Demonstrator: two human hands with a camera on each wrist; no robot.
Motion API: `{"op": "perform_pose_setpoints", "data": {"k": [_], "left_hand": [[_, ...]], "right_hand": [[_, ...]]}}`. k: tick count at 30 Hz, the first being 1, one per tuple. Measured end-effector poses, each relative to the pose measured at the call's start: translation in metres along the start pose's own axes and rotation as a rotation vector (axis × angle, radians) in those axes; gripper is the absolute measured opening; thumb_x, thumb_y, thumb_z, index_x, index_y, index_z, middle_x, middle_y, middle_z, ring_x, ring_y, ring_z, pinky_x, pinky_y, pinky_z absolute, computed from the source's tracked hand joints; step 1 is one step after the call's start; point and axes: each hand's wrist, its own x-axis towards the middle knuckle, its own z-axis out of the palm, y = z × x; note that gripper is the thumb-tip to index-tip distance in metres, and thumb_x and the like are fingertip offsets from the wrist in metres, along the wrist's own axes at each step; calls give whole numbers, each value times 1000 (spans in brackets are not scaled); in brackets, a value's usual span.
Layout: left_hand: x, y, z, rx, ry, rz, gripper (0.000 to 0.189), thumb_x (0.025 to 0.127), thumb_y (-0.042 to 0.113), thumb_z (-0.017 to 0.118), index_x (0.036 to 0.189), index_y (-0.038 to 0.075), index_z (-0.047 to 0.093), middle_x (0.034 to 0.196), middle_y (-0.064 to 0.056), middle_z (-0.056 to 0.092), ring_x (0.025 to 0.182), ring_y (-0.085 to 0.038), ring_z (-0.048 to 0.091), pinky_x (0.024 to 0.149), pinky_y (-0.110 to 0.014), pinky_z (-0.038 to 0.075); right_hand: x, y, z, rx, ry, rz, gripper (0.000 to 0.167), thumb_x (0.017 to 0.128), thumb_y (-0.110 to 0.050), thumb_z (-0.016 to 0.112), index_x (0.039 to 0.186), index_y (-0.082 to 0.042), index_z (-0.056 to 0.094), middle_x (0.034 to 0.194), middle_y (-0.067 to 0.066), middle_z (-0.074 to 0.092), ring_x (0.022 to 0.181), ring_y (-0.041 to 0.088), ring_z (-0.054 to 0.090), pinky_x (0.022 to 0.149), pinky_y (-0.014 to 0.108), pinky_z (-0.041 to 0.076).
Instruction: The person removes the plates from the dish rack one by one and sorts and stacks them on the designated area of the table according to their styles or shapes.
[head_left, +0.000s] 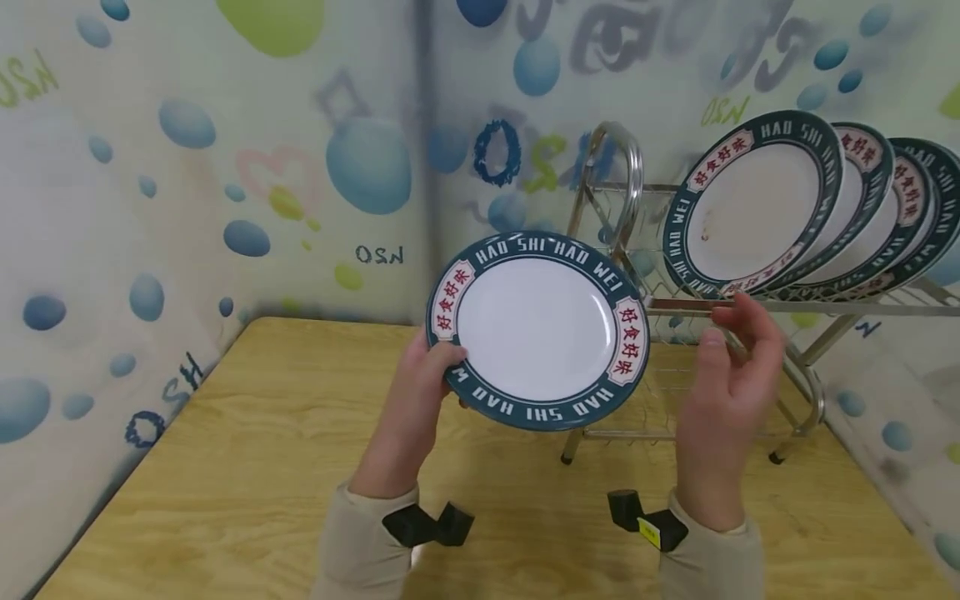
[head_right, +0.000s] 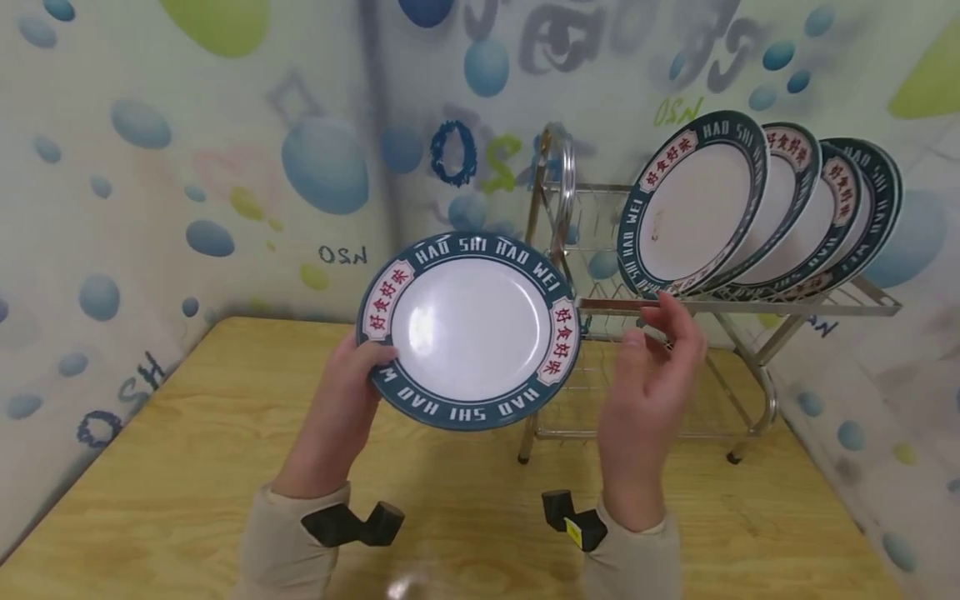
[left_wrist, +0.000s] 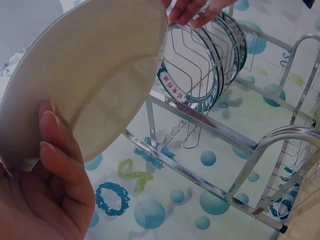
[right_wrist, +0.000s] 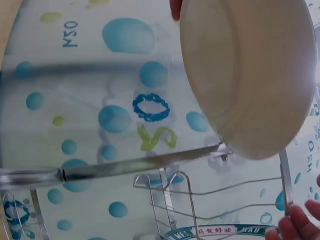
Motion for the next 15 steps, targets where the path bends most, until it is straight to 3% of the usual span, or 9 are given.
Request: {"op": "perform_pose_setpoints", "data": {"k": [6, 9, 15], "left_hand": [[0, 1, -6, 3, 27, 6, 40, 89, 16, 39, 128, 22, 41, 79, -10, 59, 58, -18, 52, 50, -27, 41], [1, 3, -10, 1, 37, 16, 41, 89, 17, 38, 130, 22, 40, 82, -11, 59, 59, -19, 52, 51, -27, 41], [3, 2, -19, 5, 90, 5, 39, 90, 18, 37, 129, 23, 41, 84, -12, 59, 58, -21, 53, 52, -28, 43]], "right_hand": [[6, 5, -4, -76, 60, -68, 36, 89, -5, 41, 125, -10, 45, 116, 0, 42, 109, 12, 37, 93, 26, 28], [12, 8, -8, -171, 94, -112, 39, 87, -4, 41, 125, -11, 46, 120, -3, 42, 112, 9, 33, 96, 23, 23], [17, 12, -14, -279, 76, -98, 46, 89, -8, 41, 134, -10, 34, 130, -5, 41, 122, 5, 28, 100, 22, 16]]}}
